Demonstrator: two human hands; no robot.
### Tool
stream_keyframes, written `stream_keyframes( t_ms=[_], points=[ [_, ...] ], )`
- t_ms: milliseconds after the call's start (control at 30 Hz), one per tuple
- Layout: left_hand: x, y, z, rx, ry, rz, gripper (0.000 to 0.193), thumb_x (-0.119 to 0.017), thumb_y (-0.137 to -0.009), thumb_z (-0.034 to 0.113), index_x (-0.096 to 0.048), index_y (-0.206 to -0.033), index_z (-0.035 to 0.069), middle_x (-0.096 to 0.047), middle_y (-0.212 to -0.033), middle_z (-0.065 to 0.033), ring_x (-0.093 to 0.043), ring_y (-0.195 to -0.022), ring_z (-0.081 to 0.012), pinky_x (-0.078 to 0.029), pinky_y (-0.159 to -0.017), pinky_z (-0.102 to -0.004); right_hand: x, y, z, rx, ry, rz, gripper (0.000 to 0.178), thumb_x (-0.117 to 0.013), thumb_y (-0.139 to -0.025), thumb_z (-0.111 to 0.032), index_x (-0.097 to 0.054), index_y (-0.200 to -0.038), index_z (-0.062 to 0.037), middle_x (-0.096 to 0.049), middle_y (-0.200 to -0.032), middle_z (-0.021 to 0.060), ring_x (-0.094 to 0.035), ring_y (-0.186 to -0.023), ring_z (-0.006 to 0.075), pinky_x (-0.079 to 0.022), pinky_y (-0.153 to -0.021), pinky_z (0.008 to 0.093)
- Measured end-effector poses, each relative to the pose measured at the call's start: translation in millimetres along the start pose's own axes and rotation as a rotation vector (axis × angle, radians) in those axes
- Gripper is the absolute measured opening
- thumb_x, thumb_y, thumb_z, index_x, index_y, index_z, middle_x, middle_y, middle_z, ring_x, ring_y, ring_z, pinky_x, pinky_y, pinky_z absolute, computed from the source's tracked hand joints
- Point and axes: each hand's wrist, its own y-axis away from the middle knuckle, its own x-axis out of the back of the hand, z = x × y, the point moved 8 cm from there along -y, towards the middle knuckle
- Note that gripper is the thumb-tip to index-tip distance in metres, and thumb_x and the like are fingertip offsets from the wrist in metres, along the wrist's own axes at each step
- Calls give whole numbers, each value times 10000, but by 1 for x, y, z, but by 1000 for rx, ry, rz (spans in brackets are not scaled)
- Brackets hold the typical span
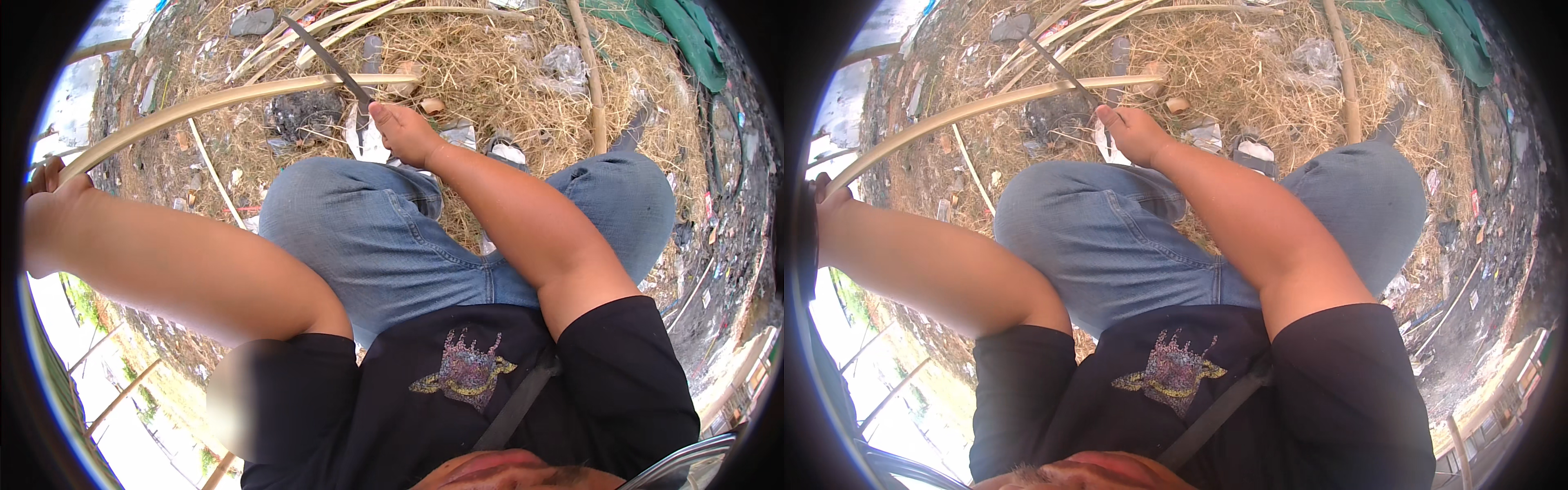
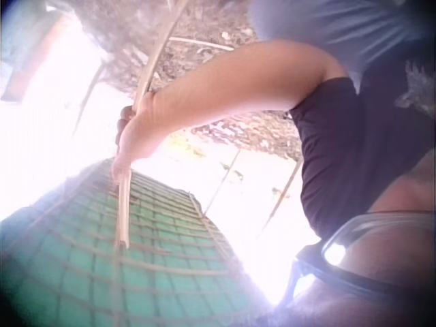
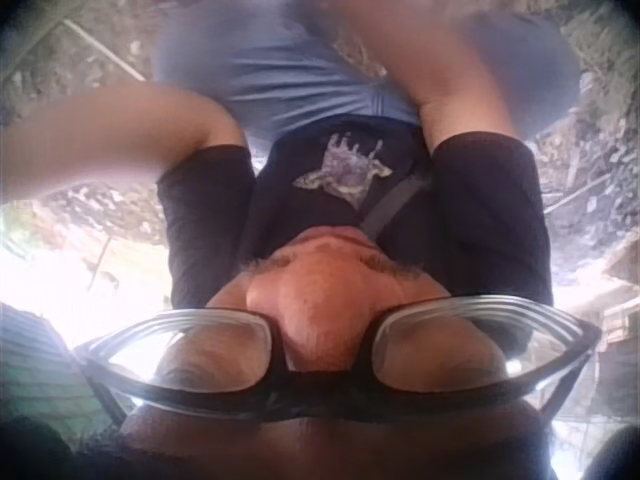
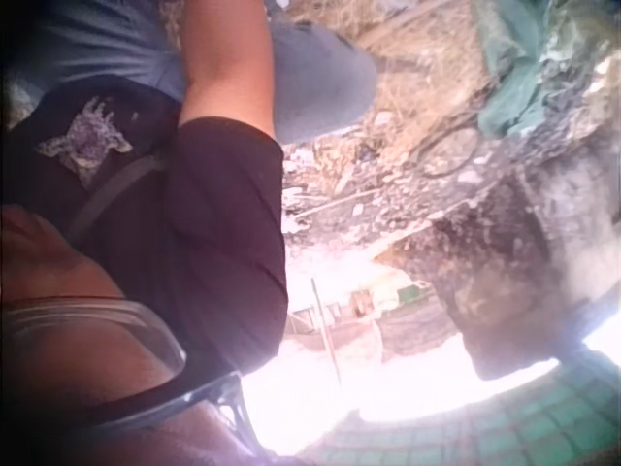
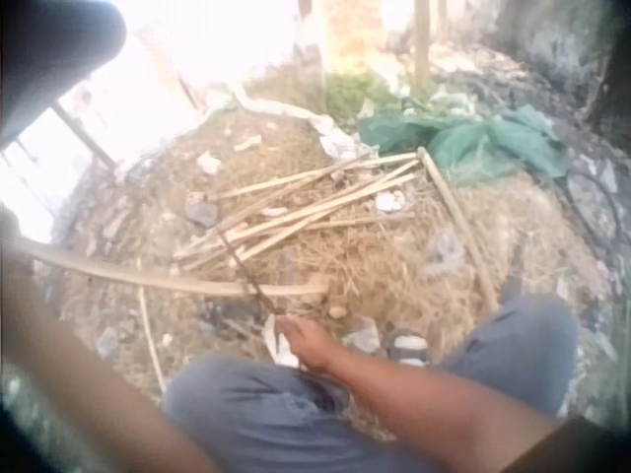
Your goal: The person sits on the ground and uses a knife to split long bamboo strips into thinner pieces. They hold the bamboo with one hand and carefully shave and split it with the knife in the other hand, dropping the finished pieces onto a pile.
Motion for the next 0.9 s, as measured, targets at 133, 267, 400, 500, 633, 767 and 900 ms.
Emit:
stream_keyframes(
  t_ms=[133, 267, 400, 500, 633, 767, 900],
  points=[
    [23, -47, -21, 43, 105, 103, 274, -352, -995, 105, -464, -946, -140, -612, -774, -218, -686, -640, -330, -630, -556, -378, -6, -1, -11, -39, 58, -17, 702, -397, -1041, -612, -627, -893, 34, -643, -782, 153, -605, -744, 264, -492, -740, 394],
    [18, -25, -12, 25, 58, 33, 303, -353, -987, 155, -464, -927, -120, -586, -776, -207, -661, -626, -306, -600, -559, -362, -11, 16, -42, 82, 145, 33, 695, -402, -1039, -600, -646, -935, 42, -668, -874, 228, -638, -842, 365, -490, -811, 451],
    [2, -14, -9, 20, 73, -14, 268, -323, -969, 118, -448, -918, -113, -567, -785, -195, -632, -593, -284, -606, -574, -372, 1, 16, -38, 162, 211, 24, 692, -393, -1042, -593, -662, -990, 42, -674, -903, 241, -650, -874, 373, -491, -831, 451],
    [9, -14, -15, 88, 119, 73, 247, -345, -974, 127, -434, -918, -96, -553, -781, -184, -621, -586, -276, -610, -585, -402, 2, 15, -27, 38, 237, -9, 692, -393, -1038, -599, -663, -1004, 38, -681, -918, 241, -659, -905, 391, -490, -837, 466],
    [7, 0, -4, 40, 112, 31, 289, -344, -981, 124, -471, -882, -115, -580, -769, -198, -651, -612, -273, -604, -570, -356, 0, 16, -43, 78, 246, 62, 668, -409, -1036, -592, -658, -973, 25, -677, -889, 220, -656, -876, 382, -494, -817, 460],
    [3, -16, -10, -74, 4, -43, 318, -354, -992, 151, -490, -880, -113, -594, -761, -193, -671, -627, -284, -614, -623, -376, 22, 10, -8, 47, 286, 63, 662, -412, -1037, -586, -656, -993, 28, -683, -890, 205, -665, -840, 355, -504, -796, 450],
    [1, 10, -2, 51, 89, 50, 317, -342, -1001, 183, -477, -933, -95, -604, -773, -184, -696, -675, -314, -619, -657, -407, 58, 4, 44, -154, 376, 243, 704, -381, -1040, -619, -631, -1041, 39, -633, -764, 134, -644, -732, 244, -510, -715, 393]
  ],
)
